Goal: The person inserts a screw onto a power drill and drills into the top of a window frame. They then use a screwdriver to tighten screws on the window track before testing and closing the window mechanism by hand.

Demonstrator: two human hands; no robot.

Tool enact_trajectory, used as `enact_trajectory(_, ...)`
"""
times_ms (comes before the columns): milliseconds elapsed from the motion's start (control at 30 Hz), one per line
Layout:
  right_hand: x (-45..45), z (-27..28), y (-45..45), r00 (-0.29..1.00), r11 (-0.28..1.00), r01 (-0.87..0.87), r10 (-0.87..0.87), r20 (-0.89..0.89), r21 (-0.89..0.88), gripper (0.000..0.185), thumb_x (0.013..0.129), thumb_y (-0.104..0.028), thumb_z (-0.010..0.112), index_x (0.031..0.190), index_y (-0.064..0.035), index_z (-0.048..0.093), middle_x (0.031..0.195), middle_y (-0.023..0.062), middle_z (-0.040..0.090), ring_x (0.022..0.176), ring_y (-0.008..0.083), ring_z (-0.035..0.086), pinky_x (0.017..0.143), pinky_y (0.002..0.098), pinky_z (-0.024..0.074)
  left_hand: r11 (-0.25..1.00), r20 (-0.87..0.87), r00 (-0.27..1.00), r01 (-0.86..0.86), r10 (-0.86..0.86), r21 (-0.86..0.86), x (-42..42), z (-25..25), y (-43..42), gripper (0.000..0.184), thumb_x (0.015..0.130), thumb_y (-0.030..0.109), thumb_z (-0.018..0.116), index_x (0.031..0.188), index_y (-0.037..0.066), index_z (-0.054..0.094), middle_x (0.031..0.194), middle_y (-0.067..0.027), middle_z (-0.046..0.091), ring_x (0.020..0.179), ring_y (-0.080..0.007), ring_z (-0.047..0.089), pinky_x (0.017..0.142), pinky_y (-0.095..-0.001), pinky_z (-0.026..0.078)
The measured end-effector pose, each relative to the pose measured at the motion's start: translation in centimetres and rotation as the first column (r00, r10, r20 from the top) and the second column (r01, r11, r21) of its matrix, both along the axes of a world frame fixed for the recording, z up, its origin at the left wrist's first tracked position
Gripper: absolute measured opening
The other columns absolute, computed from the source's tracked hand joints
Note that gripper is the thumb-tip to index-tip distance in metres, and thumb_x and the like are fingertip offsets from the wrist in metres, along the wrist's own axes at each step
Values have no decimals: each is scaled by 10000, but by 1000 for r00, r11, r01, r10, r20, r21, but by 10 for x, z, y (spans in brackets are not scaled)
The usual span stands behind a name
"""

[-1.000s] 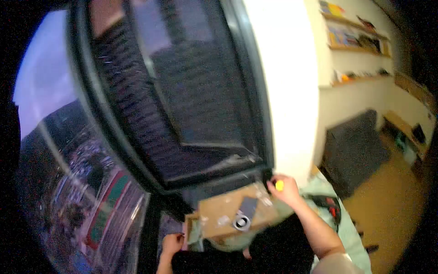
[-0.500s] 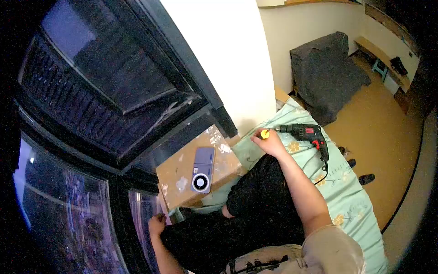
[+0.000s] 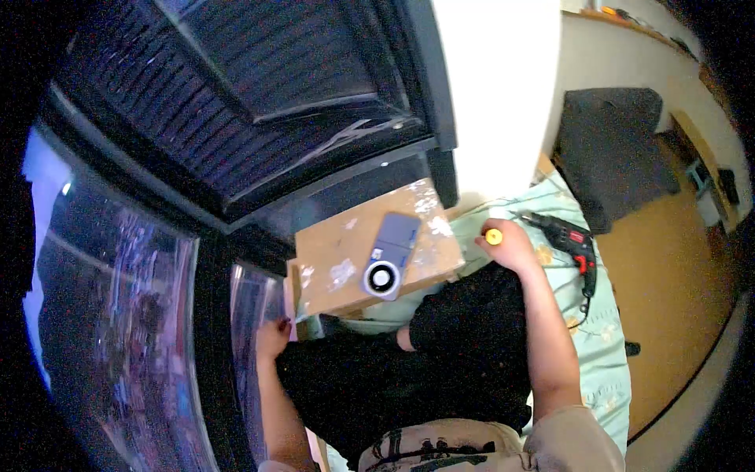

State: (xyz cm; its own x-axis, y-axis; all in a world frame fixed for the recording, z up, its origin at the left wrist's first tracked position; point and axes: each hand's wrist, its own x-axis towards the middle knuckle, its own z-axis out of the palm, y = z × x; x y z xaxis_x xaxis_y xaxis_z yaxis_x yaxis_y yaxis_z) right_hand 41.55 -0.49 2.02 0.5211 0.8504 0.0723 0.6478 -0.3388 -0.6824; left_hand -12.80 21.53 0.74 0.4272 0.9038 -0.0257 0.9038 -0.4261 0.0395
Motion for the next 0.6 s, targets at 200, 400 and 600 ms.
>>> enact_trajectory(200, -5, 5, 2, 998, 998, -41, 43, 49, -40, 245, 788, -260, 741, 888, -42, 687, 859, 181, 701, 848, 384, 673, 759, 447, 531, 997, 78, 996, -40, 45, -71, 5, 10, -4, 256, 878, 255, 631, 1057, 120, 754, 894, -156, 731, 872, -346, 704, 783, -463, 558)
enact_trajectory(400, -10, 6, 3, 982, 989, -76, 96, 165, -127, 248, 770, -205, 752, 921, -20, 688, 903, 190, 706, 867, 389, 672, 782, 448, 529, 994, 103, 992, -59, 68, -87, 5, 11, -3, 265, 856, 229, 643, 1070, 114, 748, 900, -153, 732, 870, -347, 705, 793, -463, 557)
enact_trajectory(600, -15, 11, 3, 968, 975, -69, 117, 221, -212, 270, 753, -234, 756, 941, -47, 704, 941, 180, 710, 905, 380, 673, 797, 449, 533, 994, 78, 995, -59, 66, -92, 2, 4, 1, 280, 831, 199, 639, 1076, 114, 745, 911, -157, 732, 878, -348, 706, 810, -461, 560)
